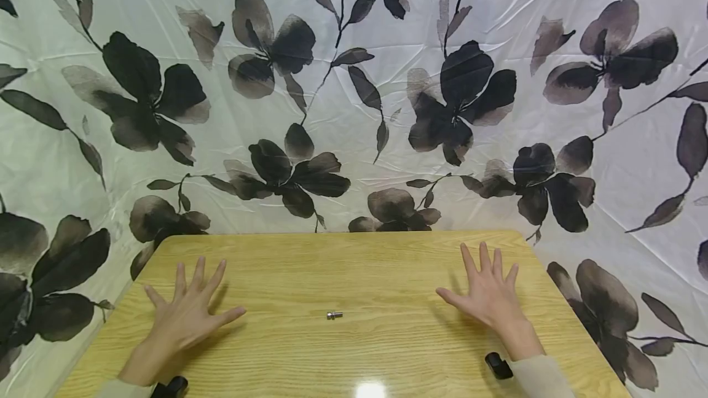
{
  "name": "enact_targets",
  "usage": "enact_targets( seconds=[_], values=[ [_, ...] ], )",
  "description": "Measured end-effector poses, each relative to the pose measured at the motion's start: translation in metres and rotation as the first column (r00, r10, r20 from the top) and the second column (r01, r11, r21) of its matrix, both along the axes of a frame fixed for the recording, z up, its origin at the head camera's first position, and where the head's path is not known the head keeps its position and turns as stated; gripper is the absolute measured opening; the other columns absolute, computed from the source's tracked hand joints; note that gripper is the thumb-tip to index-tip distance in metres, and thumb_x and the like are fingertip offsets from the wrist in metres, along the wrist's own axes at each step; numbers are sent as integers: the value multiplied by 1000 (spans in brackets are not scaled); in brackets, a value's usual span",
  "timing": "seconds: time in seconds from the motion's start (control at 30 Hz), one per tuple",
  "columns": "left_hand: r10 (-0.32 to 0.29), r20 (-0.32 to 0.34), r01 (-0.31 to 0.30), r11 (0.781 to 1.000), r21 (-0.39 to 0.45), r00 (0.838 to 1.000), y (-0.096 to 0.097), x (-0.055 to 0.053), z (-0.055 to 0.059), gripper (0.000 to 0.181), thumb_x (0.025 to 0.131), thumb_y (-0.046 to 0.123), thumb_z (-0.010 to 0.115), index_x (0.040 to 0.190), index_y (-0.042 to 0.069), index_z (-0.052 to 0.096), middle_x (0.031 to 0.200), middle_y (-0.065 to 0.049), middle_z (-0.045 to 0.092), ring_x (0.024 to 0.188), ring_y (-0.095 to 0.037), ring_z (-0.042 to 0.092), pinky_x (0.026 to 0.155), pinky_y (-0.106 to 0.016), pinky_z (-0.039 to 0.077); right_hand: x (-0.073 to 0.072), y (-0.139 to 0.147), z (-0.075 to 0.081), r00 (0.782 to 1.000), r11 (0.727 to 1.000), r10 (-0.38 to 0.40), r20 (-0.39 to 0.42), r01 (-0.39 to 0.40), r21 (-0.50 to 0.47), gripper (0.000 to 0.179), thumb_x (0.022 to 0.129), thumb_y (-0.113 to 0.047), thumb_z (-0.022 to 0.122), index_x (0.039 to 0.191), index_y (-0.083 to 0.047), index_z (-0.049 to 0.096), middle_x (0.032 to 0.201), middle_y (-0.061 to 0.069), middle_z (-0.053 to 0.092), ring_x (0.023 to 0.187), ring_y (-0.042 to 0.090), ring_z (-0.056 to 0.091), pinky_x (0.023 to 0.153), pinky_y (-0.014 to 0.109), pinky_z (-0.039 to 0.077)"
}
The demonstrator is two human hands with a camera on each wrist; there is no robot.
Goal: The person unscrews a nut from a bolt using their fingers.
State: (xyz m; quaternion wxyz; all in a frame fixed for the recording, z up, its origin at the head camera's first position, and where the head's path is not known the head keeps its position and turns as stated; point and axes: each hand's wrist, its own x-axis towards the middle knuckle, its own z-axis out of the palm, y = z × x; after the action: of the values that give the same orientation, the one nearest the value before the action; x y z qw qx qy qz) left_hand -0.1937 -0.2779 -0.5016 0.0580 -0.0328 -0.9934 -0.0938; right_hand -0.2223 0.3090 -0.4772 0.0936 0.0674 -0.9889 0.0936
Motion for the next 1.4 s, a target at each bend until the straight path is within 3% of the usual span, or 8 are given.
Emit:
enact_targets(
  seconds=[0.33, 0.5, 0.73, 0.9, 1.1, 1.23, 1.4],
  values=[
    [21, -3, -21, 991, 129, 1000, 15, -7, 12, 108, 88, 81, 53, 166, 32, -5, 171, -24, -10, 150, -57, -20, 90, -79, -34, -3, -13, -6, 998, 982, -12, 60, 23, -186, 113, 88, -74, 61, 167, -14, 7, 166, 37, 4, 148, 66, 2, 104, 88, 5],
    [17, 10, -18, 977, 212, 1000, 29, -10, 13, 108, 90, 78, 53, 166, 28, -6, 169, -25, -12, 149, -58, -20, 91, -86, -26, -3, -25, -11, 995, 954, 1, 98, 29, -299, 111, 91, -69, 62, 167, -13, 4, 166, 37, 1, 148, 66, 1, 104, 87, 7],
    [18, 45, -30, 960, 278, 999, 48, -15, 8, 103, 94, 75, 50, 166, 29, -8, 170, -25, -7, 150, -60, -17, 93, -90, -18, -1, -44, -25, 989, 908, 54, 136, 8, -419, 109, 93, -64, 63, 167, -15, -1, 168, 34, -1, 149, 64, 8, 108, 82, 21],
    [-12, 14, 6, 934, 359, 1000, 65, -16, 2, 98, 96, 69, 52, 167, 29, -1, 172, -22, 2, 151, -59, -13, 94, -90, -17, 0, -58, -37, 979, 865, 107, 175, -4, -502, 108, 94, -63, 64, 167, -21, -4, 169, 31, -3, 151, 60, 10, 108, 79, 26],
    [-60, -97, 96, 896, 433, 993, 85, -15, -7, 95, 94, 61, 61, 167, 27, 12, 170, -21, 18, 152, -61, -1, 96, -92, -9, -2, -81, -46, 974, 821, 191, 121, -91, -563, 109, 91, -57, 72, 167, -18, 4, 170, 28, 5, 155, 52, 12, 113, 74, 26],
    [-105, -111, 146, 854, 499, 988, 99, -15, -13, 95, 92, 57, 66, 167, 23, 18, 168, -22, 24, 152, -61, 3, 101, -90, -4, -2, -94, -44, 963, 762, 254, 87, -143, -632, 110, 89, -49, 77, 167, -15, 8, 170, 26, 10, 156, 49, 13, 115, 70, 28],
    [-141, -102, 174, 786, 593, 985, 114, -15, -21, 99, 87, 51, 74, 165, 14, 25, 167, -21, 29, 155, -56, 6, 106, -87, -4, -1, -112, -43, 944, 689, 311, 107, -146, -710, 109, 87, -42, 81, 167, -20, 10, 168, 24, 18, 145, 50, 38, 106, 60, 47]
  ],
)
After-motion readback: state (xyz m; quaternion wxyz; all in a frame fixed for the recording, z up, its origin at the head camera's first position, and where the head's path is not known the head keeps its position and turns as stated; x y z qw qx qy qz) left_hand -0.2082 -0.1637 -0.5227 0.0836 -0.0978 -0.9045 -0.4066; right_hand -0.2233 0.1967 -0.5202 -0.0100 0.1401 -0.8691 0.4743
